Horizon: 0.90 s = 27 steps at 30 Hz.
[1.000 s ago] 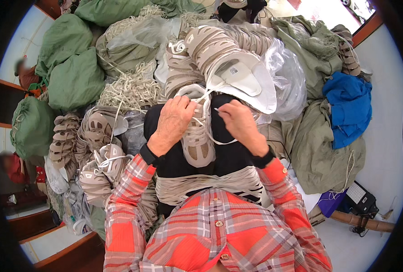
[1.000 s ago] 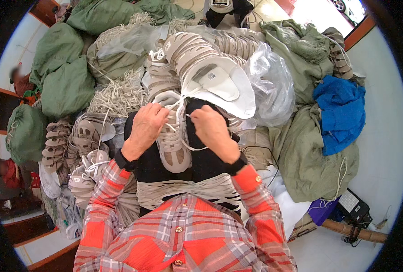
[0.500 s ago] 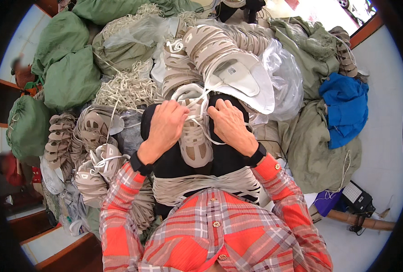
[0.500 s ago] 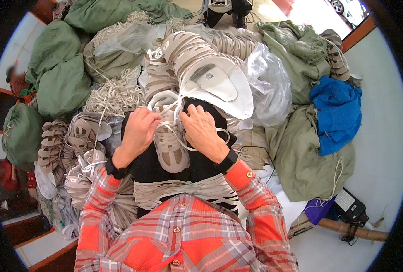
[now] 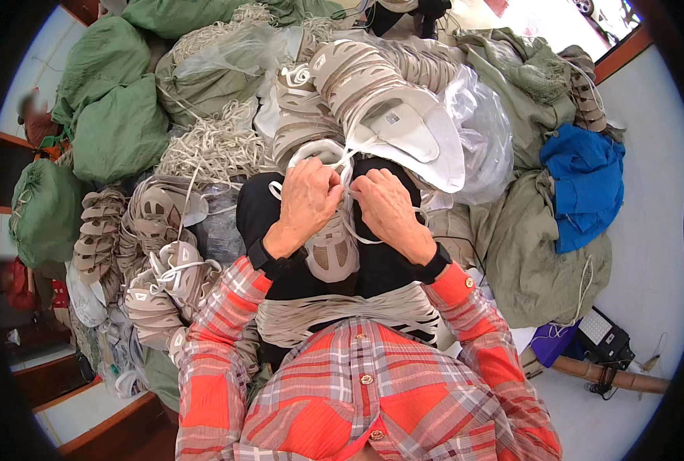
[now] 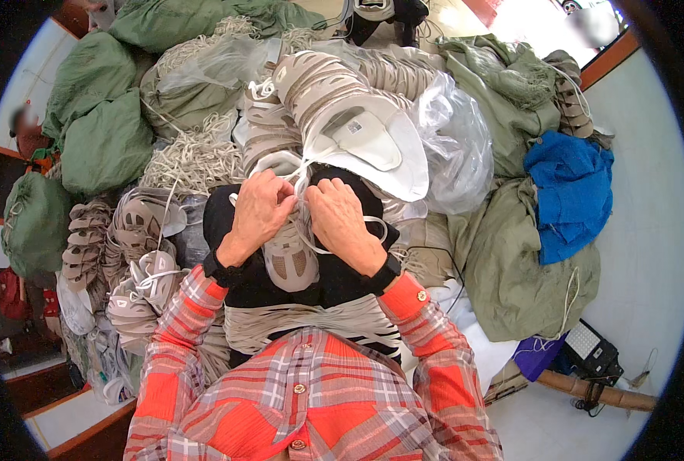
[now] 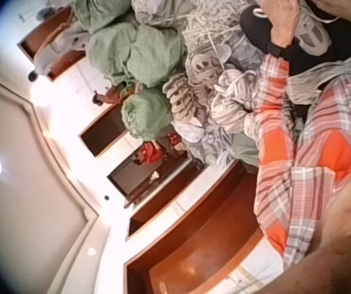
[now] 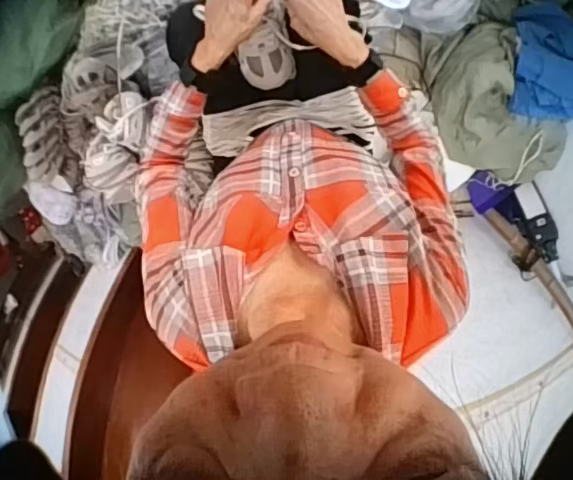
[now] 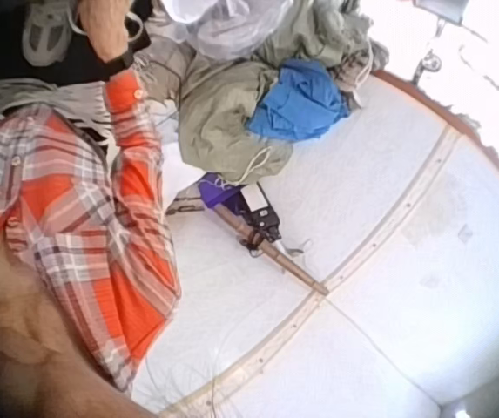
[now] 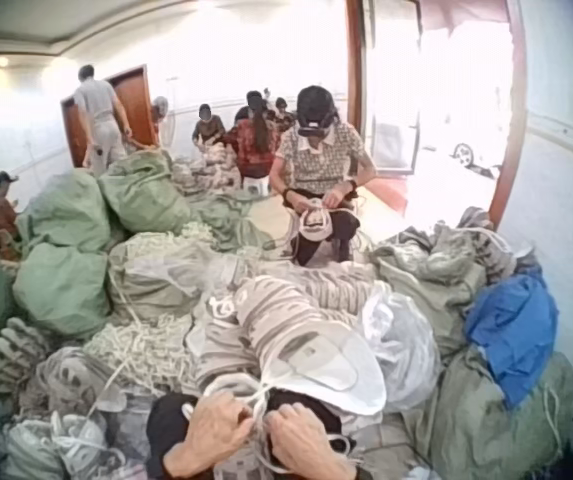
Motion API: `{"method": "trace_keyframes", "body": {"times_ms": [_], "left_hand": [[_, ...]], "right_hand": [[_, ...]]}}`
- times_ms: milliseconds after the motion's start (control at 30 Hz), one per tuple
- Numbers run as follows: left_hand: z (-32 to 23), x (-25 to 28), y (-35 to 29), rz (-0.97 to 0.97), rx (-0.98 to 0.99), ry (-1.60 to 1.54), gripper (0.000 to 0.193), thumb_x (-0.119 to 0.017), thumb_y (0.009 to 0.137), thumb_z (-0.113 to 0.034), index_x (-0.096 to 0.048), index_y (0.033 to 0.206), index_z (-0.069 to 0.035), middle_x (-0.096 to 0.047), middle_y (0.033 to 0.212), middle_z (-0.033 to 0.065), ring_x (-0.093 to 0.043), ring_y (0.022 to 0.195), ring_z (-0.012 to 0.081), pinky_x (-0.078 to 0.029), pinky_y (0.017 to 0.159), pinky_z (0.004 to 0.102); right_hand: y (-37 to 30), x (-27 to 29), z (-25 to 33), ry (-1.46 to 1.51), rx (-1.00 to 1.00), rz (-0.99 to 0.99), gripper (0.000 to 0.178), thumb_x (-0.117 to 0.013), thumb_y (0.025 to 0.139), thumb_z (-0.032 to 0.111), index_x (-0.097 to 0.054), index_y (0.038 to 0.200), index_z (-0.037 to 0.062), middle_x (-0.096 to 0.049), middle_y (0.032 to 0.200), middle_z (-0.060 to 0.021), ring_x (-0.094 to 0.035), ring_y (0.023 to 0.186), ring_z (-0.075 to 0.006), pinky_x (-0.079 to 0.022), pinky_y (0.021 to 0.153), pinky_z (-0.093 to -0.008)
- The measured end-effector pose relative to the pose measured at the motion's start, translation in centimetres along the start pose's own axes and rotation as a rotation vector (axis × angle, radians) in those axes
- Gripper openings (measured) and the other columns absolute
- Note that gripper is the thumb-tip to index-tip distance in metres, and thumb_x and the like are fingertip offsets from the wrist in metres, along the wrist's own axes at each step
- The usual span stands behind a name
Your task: Thread laces through shoe eyelets and tie them.
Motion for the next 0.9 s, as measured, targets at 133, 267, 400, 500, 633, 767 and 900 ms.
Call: {"method": "trace_keyframes", "body": {"times_ms": [133, 267, 400, 500, 633, 767, 900], "left_hand": [[0.2, 0.2, 0.0, -0.005, -0.007, -0.005, 0.01, -0.067, 0.074, -0.011, -0.064, 0.078, -0.003, -0.056, 0.077, 0.0107, -0.055, 0.079, 0.0301, -0.042, 0.071, 0.0406], [0.1, 0.0, 0.2, 0.019, -0.013, -0.027, 0.008, -0.066, 0.074, -0.01, -0.065, 0.078, -0.003, -0.056, 0.077, 0.0106, -0.055, 0.079, 0.0308, -0.042, 0.071, 0.0411], [0.5, 0.0, 0.3, 0.036, -0.021, -0.027, 0.008, -0.065, 0.073, -0.009, -0.066, 0.08, -0.005, -0.056, 0.077, 0.01, -0.054, 0.079, 0.0304, -0.041, 0.07, 0.0402], [0.2, 0.0, 0.7, 0.075, -0.07, -0.013, 0.005, -0.064, 0.073, -0.009, -0.065, 0.077, -0.006, -0.055, 0.077, 0.0094, -0.054, 0.081, 0.0293, -0.041, 0.071, 0.0398], [0.4, -0.9, 1.6, 0.211, -0.291, 0.077, 0.004, -0.061, 0.071, -0.008, -0.06, 0.069, -0.006, -0.055, 0.076, 0.0096, -0.054, 0.08, 0.0289, -0.042, 0.069, 0.0394], [0.9, 1.6, 3.4, 0.333, -0.367, 0.087, 0.008, -0.064, 0.07, -0.009, -0.058, 0.068, -0.004, -0.053, 0.072, 0.0099, -0.055, 0.075, 0.0324, -0.044, 0.065, 0.0426], [2.5, 5.3, 5.2, 0.416, 0.011, -0.098, 0.01, -0.068, 0.072, -0.012, -0.066, 0.074, -0.002, -0.059, 0.067, 0.0071, -0.054, 0.058, 0.0217, -0.044, 0.056, 0.0367]], "right_hand": [[0.0, 0.2, 0.4, -0.026, -0.065, -0.043, 0.004, -0.059, 0.074, 0.009, -0.058, 0.072, 0.0055, -0.054, 0.076, -0.009, -0.052, 0.077, -0.0274, -0.041, 0.068, -0.0373], [0.2, -0.4, 0.1, -0.031, -0.076, -0.066, 0.004, -0.059, 0.072, 0.008, -0.059, 0.069, 0.0053, -0.054, 0.073, -0.009, -0.052, 0.075, -0.027, -0.041, 0.067, -0.0378], [0.9, -0.6, 0.9, -0.112, -0.02, -0.041, 0.004, -0.058, 0.075, 0.008, -0.061, 0.074, 0.0046, -0.056, 0.071, -0.0109, -0.055, 0.073, -0.029, -0.044, 0.066, -0.0393], [0.6, -0.6, -0.3, -0.009, -0.177, 0.07, 0.003, -0.057, 0.074, 0.007, -0.058, 0.075, 0.0041, -0.06, 0.073, -0.0127, -0.058, 0.076, -0.0296, -0.042, 0.067, -0.0404], [0.9, -1.3, 0.2, -0.026, -0.132, 0.106, 0.006, -0.057, 0.077, 0.009, -0.058, 0.076, 0.0039, -0.06, 0.076, -0.014, -0.057, 0.074, -0.0303, -0.04, 0.068, -0.0401], [0.6, 0.6, 1.1, 0.039, -0.084, -0.004, 0.011, -0.059, 0.08, 0.015, -0.059, 0.078, 0.0043, -0.057, 0.076, -0.0124, -0.055, 0.077, -0.0288, -0.039, 0.067, -0.0392], [0.0, -0.1, 3.2, -0.087, 0.042, 0.129, 0.017, -0.063, 0.08, 0.022, -0.061, 0.076, 0.0057, -0.055, 0.077, -0.0097, -0.053, 0.08, -0.0273, -0.04, 0.069, -0.0396]]}}
Point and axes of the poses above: each hand's wrist, its own y-axis towards the middle knuckle, its own x-axis out of the back of the hand, z = x × y, the point moved 5 cm from there along y, towards the middle knuckle
